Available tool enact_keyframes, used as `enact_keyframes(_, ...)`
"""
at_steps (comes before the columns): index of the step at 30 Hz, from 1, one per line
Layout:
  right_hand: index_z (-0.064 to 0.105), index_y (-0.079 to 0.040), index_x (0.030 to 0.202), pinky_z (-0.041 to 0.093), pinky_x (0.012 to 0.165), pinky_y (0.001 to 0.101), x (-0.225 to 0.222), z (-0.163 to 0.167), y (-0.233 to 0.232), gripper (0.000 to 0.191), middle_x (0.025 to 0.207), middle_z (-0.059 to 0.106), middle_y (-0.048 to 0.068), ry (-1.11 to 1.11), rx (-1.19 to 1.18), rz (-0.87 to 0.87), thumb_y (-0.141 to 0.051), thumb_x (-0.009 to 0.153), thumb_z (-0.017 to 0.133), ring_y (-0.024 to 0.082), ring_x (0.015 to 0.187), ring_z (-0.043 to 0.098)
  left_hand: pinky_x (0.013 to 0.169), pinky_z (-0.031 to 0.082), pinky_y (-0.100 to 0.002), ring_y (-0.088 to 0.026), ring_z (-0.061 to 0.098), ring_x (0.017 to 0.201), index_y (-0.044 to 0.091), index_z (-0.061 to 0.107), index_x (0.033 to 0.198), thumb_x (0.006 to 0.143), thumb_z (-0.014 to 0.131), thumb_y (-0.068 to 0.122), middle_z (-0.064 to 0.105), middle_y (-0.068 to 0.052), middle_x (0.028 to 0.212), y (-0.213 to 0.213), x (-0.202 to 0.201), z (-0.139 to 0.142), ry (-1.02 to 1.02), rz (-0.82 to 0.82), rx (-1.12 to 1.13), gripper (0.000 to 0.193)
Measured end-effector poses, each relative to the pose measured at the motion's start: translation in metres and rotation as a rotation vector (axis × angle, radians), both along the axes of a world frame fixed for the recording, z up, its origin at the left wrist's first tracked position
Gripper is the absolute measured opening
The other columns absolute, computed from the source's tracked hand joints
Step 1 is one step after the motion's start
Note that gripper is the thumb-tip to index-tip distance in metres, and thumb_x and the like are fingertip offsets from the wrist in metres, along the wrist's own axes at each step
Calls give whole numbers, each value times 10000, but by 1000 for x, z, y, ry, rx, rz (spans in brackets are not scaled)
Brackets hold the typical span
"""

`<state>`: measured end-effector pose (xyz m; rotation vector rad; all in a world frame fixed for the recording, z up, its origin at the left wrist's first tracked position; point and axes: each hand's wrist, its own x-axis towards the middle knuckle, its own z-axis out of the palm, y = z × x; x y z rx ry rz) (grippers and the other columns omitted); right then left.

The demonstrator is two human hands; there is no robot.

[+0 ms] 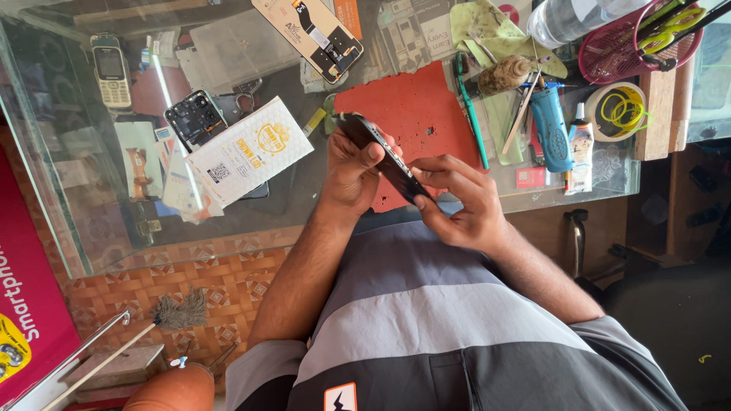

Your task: The person disassembles a smartphone, cleans the internal components with a toothbrush, and reassembles the device by aligning and connecting the screen assembly. The person uses a metal prying tool and a toothbrush to clean and manipulate the phone parts.

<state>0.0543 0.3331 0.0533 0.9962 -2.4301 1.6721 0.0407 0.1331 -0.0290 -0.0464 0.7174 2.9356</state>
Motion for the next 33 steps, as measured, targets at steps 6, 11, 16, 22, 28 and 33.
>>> enact_keyframes(6,678,62,996,519,701,272,-6,-19,4,56,1015,674,100,-658,-341,-100,27,996,635,121,844,622,774,586,-355,-198,707,798,18,676,999,845,884,76,719,-97,873,5,-1,15,-4,-15,-248,265)
enact_keyframes(11,679,62,908,512,677,237,-16,-35,3,59,936,680,88,-781,-415,-119,70,938,629,93,796,610,781,564,-322,-171,695,811,5,678,1015,866,881,62,724,-91,901,8,-6,20,11,-26,-290,258)
enact_keyframes(16,675,50,880,504,622,230,-18,-39,4,54,919,680,89,-832,-505,-89,73,924,654,91,752,598,767,557,-303,-150,686,803,16,676,1021,856,875,40,723,-74,902,9,-6,21,-1,-21,-293,259)
enact_keyframes(22,664,42,865,532,624,234,-21,-43,7,65,916,679,88,-828,-490,-60,46,927,683,98,748,619,760,565,-300,-150,690,796,7,676,1027,850,872,25,724,-75,898,10,-7,23,-8,-41,-301,264)
enact_keyframes(28,663,31,871,527,626,232,-23,-45,10,65,919,676,79,-860,-504,-55,12,929,683,97,740,615,746,572,-298,-147,694,801,3,676,1035,854,865,9,726,-77,905,12,-8,25,-15,-36,-304,262)
enact_keyframes(33,655,32,879,529,693,238,-22,-46,10,77,926,670,77,-818,-496,-44,13,949,683,98,793,616,745,571,-297,-150,693,803,-9,685,1044,859,858,2,726,-82,907,13,-10,25,-26,-46,-294,254)
